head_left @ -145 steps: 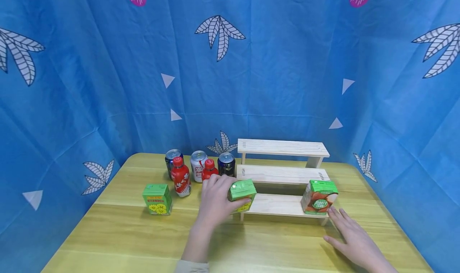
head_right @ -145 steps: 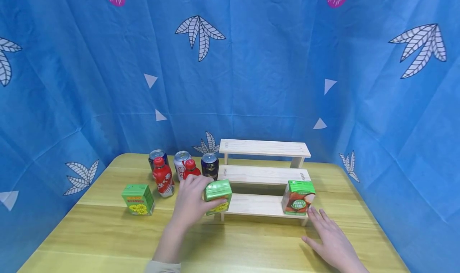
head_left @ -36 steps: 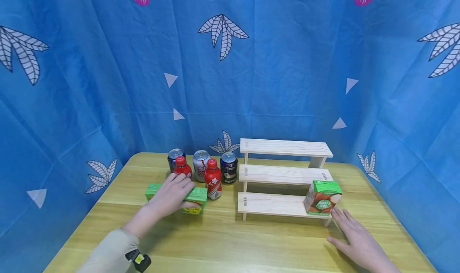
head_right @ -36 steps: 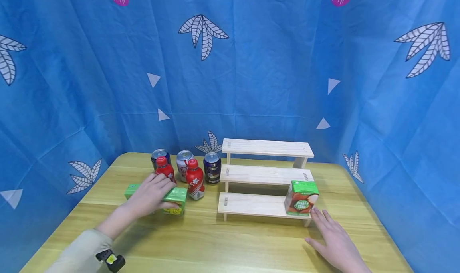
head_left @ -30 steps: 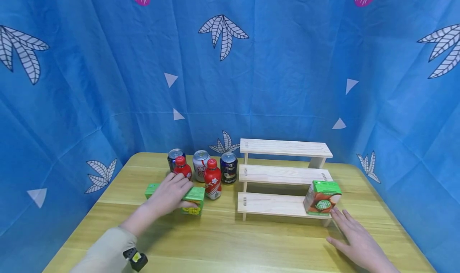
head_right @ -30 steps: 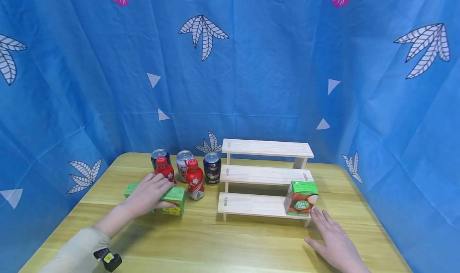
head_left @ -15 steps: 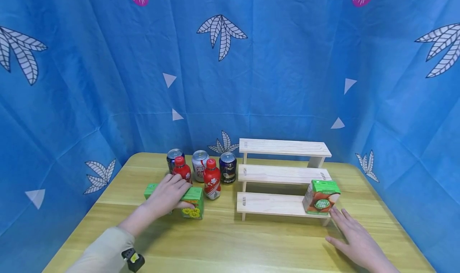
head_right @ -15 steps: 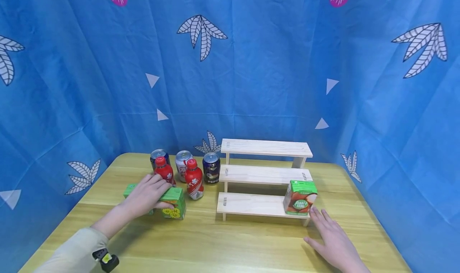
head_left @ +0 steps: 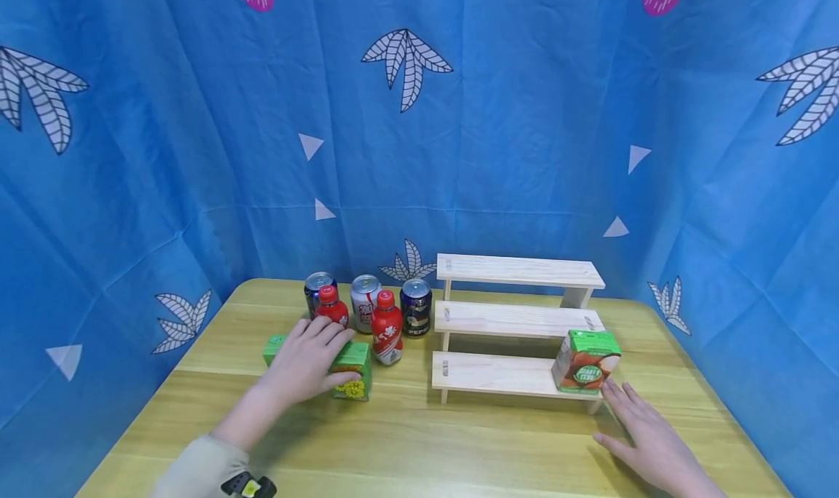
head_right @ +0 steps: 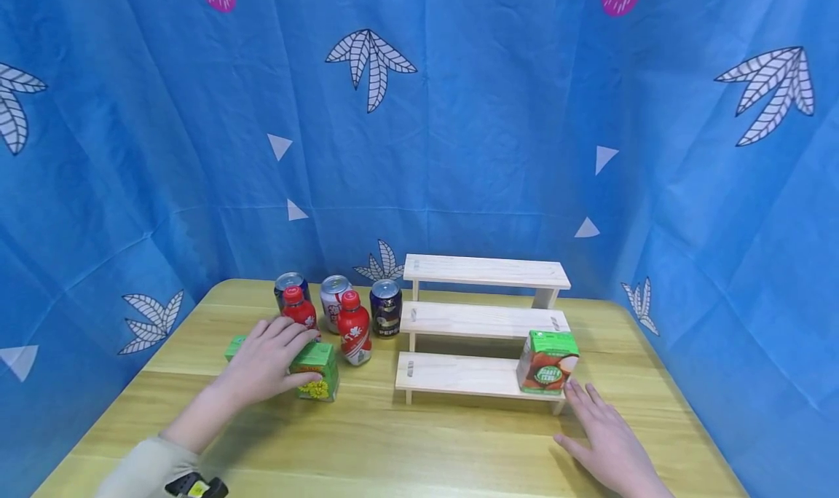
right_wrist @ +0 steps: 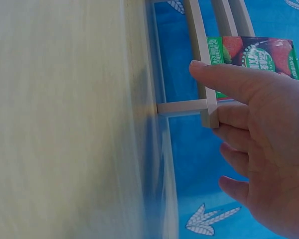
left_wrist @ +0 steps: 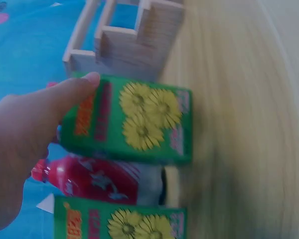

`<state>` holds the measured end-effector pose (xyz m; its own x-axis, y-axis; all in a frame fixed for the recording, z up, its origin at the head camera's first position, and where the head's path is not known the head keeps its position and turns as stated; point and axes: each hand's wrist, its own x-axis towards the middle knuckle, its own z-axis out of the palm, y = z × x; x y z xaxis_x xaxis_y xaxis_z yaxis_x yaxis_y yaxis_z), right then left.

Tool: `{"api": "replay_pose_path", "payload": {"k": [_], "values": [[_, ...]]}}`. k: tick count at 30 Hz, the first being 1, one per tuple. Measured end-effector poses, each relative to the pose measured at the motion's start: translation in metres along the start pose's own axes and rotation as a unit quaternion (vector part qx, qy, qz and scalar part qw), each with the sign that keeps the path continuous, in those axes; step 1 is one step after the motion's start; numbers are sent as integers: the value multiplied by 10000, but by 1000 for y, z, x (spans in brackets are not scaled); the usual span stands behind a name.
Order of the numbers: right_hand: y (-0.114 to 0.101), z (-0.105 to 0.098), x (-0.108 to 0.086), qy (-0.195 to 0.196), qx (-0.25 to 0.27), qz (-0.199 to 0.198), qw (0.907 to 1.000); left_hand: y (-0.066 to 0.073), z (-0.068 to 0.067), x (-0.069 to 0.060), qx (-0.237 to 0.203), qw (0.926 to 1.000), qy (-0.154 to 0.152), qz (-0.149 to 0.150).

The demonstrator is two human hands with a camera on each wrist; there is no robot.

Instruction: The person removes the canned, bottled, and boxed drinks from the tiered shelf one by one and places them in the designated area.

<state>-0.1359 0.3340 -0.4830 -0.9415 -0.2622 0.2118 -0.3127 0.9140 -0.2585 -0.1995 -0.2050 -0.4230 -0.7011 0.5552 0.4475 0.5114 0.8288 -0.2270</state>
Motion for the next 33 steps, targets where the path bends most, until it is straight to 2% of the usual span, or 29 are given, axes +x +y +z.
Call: {"api": "replay_pose_path", "payload": {"k": [10, 21, 24, 28, 30, 33], "values": [[1, 0, -1, -85, 52, 63, 9999, 22, -20, 14, -76, 9981, 603, -103], [1, 2, -2, -139, 117, 97, 9998, 57, -32, 31, -545, 9969, 466, -312], [2, 2, -2, -124, 104, 82, 9998, 65, -31, 39, -626, 9961, 579, -208], [3, 2, -1, -122, 99, 74, 9998, 76, -26, 49, -543, 9947, 856, 143], [3, 1, -1, -106, 94, 57, 9999, 81, -24, 54, -489, 9943, 896, 296], [2, 1, 0, -91, 68, 38, 9999, 90, -22, 61, -455, 9950, 778, 420]]}}
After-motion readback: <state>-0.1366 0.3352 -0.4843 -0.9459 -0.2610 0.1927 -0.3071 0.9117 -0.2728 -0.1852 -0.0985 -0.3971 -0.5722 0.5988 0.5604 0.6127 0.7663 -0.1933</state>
